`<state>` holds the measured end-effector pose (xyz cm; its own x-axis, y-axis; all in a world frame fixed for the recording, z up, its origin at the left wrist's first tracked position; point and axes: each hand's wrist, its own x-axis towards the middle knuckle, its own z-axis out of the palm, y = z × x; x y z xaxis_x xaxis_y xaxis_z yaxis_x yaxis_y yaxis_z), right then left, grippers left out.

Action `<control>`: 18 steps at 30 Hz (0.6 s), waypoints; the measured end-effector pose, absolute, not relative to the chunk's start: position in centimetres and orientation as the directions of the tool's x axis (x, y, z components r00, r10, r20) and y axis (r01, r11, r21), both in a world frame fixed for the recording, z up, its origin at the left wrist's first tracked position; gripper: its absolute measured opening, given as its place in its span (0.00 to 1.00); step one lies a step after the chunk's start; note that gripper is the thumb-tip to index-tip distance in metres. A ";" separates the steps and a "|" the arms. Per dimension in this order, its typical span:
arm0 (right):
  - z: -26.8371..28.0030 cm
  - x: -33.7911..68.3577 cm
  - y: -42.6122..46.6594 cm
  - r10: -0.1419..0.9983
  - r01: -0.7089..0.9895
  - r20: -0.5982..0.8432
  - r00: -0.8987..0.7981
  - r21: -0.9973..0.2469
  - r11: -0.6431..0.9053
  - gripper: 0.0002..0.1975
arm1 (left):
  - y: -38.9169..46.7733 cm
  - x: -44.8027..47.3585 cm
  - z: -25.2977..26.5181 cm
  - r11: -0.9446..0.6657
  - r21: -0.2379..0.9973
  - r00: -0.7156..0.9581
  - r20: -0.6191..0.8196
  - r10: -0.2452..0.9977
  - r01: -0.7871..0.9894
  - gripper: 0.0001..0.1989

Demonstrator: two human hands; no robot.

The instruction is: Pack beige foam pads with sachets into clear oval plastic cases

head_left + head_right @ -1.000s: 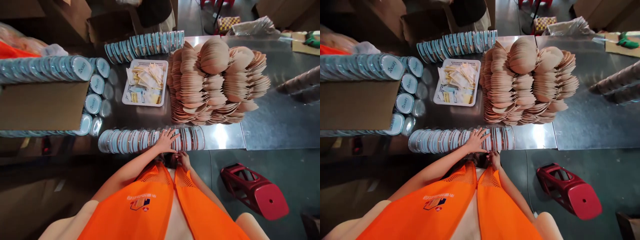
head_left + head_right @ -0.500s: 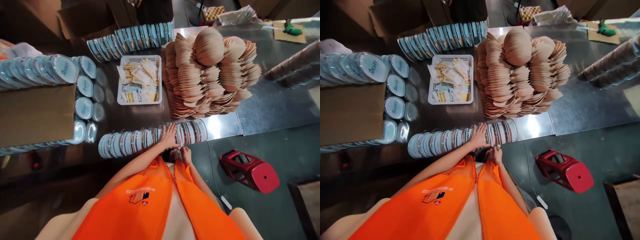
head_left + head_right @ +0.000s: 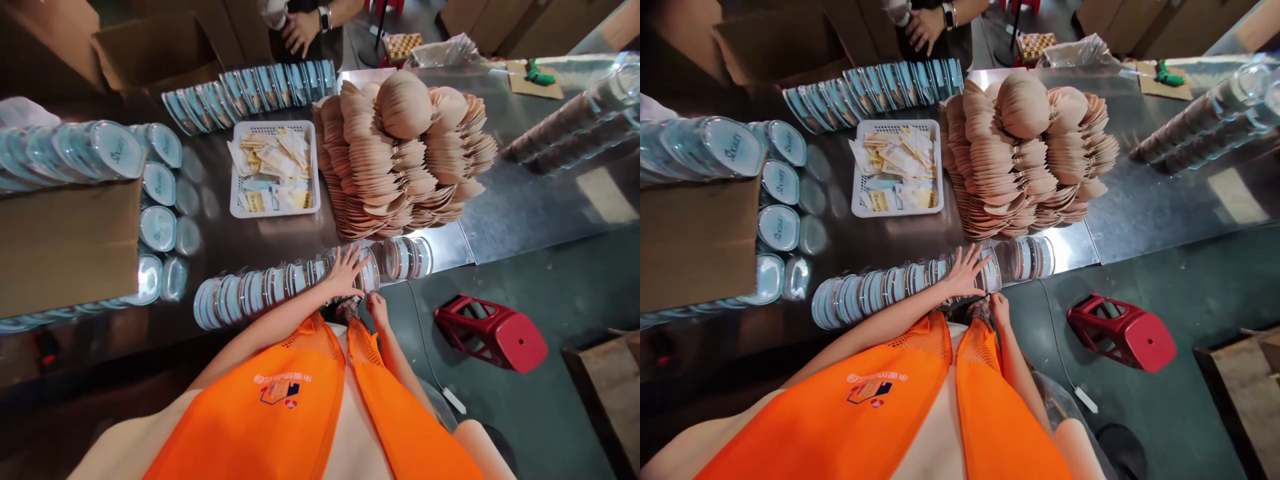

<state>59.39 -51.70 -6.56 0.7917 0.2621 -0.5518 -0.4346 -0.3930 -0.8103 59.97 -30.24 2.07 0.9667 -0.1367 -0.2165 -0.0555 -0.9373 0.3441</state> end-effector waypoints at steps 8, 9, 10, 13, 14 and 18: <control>-9.3 59.5 -53.3 0.192 -0.328 -0.459 0.868 -0.818 -0.473 0.23 | -29.6 61.8 2.2 -0.924 0.364 0.950 -0.231 -0.212 -0.118 0.47; -9.6 59.3 -53.3 0.177 -0.317 -0.445 0.878 -0.817 -0.481 0.23 | -29.5 61.8 2.2 -0.927 0.359 0.951 -0.234 -0.202 -0.108 0.45; -9.8 59.1 -53.2 0.169 -0.308 -0.435 0.885 -0.817 -0.488 0.23 | -29.5 61.8 2.3 -0.928 0.358 0.948 -0.246 -0.201 -0.104 0.45; -10.0 58.4 -52.8 0.178 -0.289 -0.421 0.889 -0.820 -0.494 0.23 | -29.9 61.6 2.2 -0.929 0.359 0.933 -0.299 -0.200 -0.084 0.51; -10.0 58.3 -52.7 0.186 -0.285 -0.420 0.888 -0.821 -0.495 0.23 | -30.1 61.5 2.2 -0.933 0.354 0.933 -0.308 -0.186 -0.069 0.54; -9.6 58.3 -52.6 0.204 -0.278 -0.425 0.882 -0.818 -0.503 0.25 | -30.8 61.0 1.9 -0.939 0.343 0.954 -0.267 -0.138 -0.040 0.52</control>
<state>58.32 -52.55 -9.59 0.8818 0.2041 -0.4252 -0.2783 -0.5028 -0.8184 61.04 -30.83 1.94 0.9537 -0.1379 -0.2673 -0.0397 -0.9387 0.3426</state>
